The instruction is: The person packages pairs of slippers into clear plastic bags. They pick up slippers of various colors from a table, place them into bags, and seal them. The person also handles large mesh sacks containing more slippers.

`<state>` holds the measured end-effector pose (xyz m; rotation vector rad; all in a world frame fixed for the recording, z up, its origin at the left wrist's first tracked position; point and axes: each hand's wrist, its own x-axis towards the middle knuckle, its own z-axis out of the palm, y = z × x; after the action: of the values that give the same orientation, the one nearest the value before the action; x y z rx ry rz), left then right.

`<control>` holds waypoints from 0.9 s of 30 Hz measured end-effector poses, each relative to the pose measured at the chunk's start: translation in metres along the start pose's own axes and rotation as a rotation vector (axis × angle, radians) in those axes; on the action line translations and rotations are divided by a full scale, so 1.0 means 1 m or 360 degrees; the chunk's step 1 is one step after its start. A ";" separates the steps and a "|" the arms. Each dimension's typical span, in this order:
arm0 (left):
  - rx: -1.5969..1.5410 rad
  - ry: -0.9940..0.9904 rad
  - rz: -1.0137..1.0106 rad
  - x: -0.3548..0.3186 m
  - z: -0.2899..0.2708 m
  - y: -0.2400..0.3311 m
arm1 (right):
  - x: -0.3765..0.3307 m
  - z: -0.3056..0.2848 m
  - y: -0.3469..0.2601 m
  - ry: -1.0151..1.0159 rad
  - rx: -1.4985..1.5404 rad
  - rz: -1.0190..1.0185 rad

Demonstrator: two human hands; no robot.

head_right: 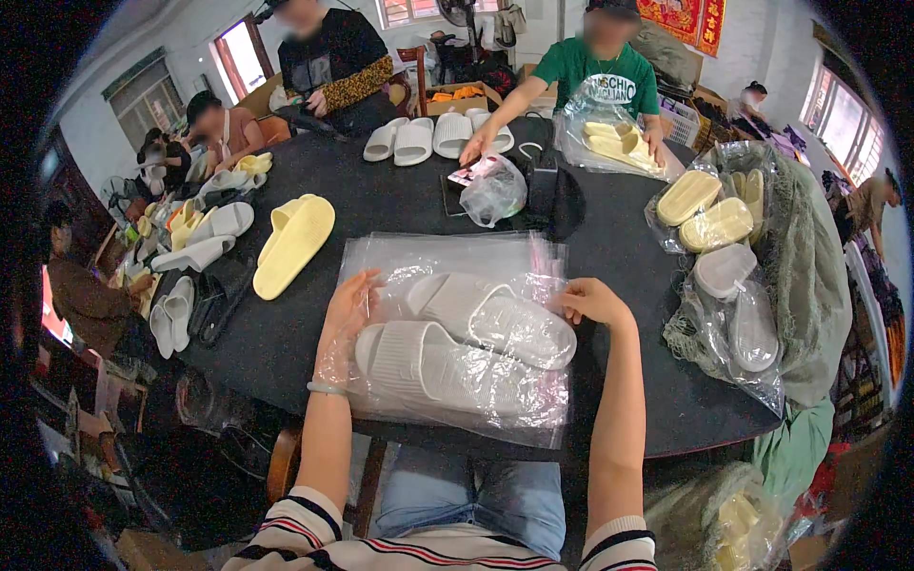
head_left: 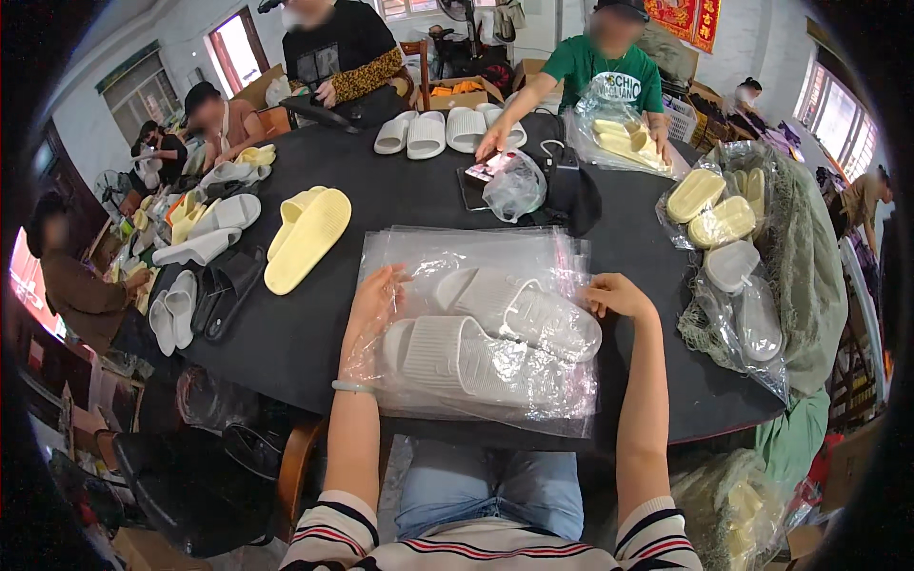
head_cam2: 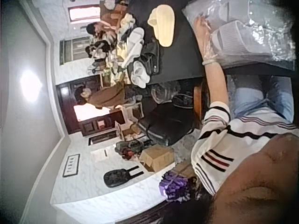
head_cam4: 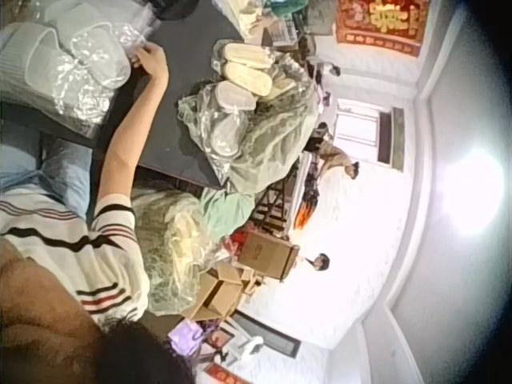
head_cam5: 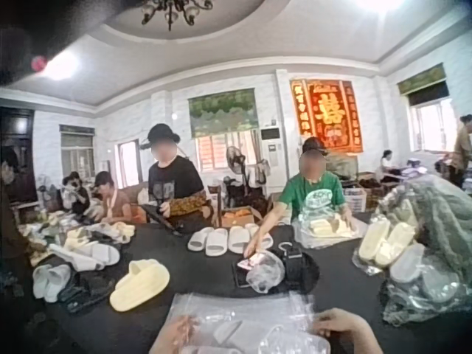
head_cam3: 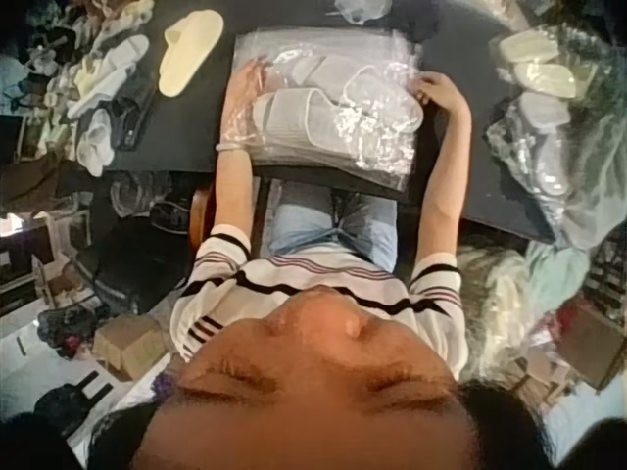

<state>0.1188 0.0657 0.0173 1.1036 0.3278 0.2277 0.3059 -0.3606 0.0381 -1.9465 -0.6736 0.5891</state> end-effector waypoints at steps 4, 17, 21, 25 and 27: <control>0.0001 -0.0028 0.0091 0.004 0.002 -0.004 | -0.013 -0.005 -0.020 0.0196 -0.0362 0.0689; -0.0151 -0.0060 0.0140 0.002 0.001 -0.001 | -0.004 0.001 -0.010 0.0441 -0.0045 0.0065; -0.0104 -0.0036 0.0157 0.002 0.001 -0.001 | 0.001 0.010 -0.017 0.0355 -0.0148 0.0620; -0.0170 -0.0104 0.0143 0.006 -0.008 -0.002 | 0.005 0.009 -0.008 0.0284 0.0143 0.0067; -0.0205 -0.0102 0.0181 0.006 -0.008 -0.002 | 0.003 0.012 -0.011 0.0395 0.0586 -0.0046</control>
<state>0.1218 0.0734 0.0112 1.0007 0.1906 0.3097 0.2983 -0.3471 0.0428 -1.6269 -0.4033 0.4107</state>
